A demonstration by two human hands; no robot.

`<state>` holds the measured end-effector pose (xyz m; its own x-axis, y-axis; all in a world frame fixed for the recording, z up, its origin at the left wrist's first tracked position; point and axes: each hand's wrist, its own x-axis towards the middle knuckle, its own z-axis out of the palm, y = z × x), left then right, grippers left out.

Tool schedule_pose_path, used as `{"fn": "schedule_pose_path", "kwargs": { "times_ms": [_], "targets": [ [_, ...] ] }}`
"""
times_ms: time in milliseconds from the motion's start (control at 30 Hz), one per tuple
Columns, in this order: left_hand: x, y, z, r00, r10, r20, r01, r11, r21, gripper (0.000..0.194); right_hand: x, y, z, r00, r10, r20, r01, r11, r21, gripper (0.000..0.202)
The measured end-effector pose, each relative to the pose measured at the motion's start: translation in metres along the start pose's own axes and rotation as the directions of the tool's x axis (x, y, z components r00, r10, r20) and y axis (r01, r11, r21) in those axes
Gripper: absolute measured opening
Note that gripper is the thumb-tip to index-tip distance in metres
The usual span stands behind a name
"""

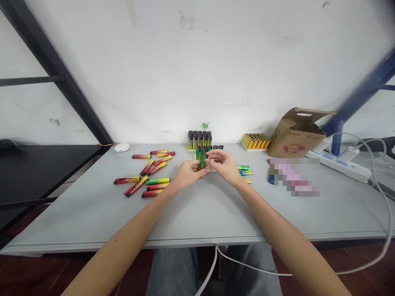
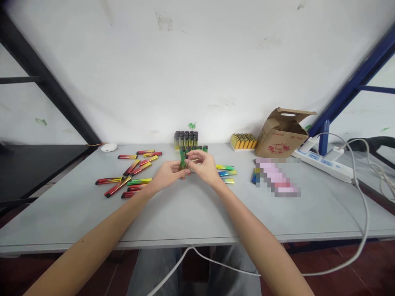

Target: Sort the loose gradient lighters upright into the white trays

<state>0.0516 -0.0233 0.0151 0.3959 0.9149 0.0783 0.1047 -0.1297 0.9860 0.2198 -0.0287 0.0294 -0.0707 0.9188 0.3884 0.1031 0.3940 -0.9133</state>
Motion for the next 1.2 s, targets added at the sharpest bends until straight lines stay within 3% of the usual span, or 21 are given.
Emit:
{"fn": "schedule_pose_path", "kwargs": {
  "times_ms": [167,267,500,667,800,867,1000,1200],
  "targets": [
    [0.005,-0.004,-0.007,0.989,0.061,-0.134,-0.052,0.996,0.071,0.038,0.012,0.008,-0.019,0.966,-0.034,-0.257,0.043,0.999,0.030,0.029],
    [0.006,-0.003,-0.013,0.981,0.075,-0.178,-0.057,0.993,0.102,0.030,0.015,0.015,-0.024,0.945,-0.039,-0.325,0.040,0.999,-0.004,0.029],
    [0.009,-0.006,-0.021,0.952,0.151,-0.267,-0.093,0.972,0.216,0.021,0.012,0.028,-0.016,0.969,-0.099,-0.224,0.066,0.986,-0.150,0.024],
    [0.012,-0.013,-0.022,0.952,0.159,-0.260,-0.089,0.961,0.261,0.021,0.011,0.031,-0.017,0.970,-0.170,-0.172,0.112,0.946,-0.306,0.022],
    [0.012,-0.012,-0.021,0.955,0.152,-0.256,-0.074,0.954,0.292,0.022,0.012,0.036,-0.017,0.921,-0.367,-0.129,0.233,0.787,-0.571,0.026],
    [0.011,-0.011,-0.021,0.950,0.156,-0.269,-0.066,0.947,0.315,0.022,0.012,0.038,-0.017,0.907,-0.411,-0.094,0.238,0.683,-0.691,0.029],
    [0.009,-0.009,-0.023,0.938,0.197,-0.285,-0.068,0.911,0.406,0.023,0.011,0.040,-0.016,0.922,-0.388,-0.018,0.221,0.564,-0.796,0.038],
    [0.008,-0.011,-0.026,0.913,0.295,-0.282,-0.123,0.859,0.498,0.015,0.009,0.039,-0.019,0.939,-0.344,0.018,0.226,0.575,-0.786,0.043]
  ]
}}
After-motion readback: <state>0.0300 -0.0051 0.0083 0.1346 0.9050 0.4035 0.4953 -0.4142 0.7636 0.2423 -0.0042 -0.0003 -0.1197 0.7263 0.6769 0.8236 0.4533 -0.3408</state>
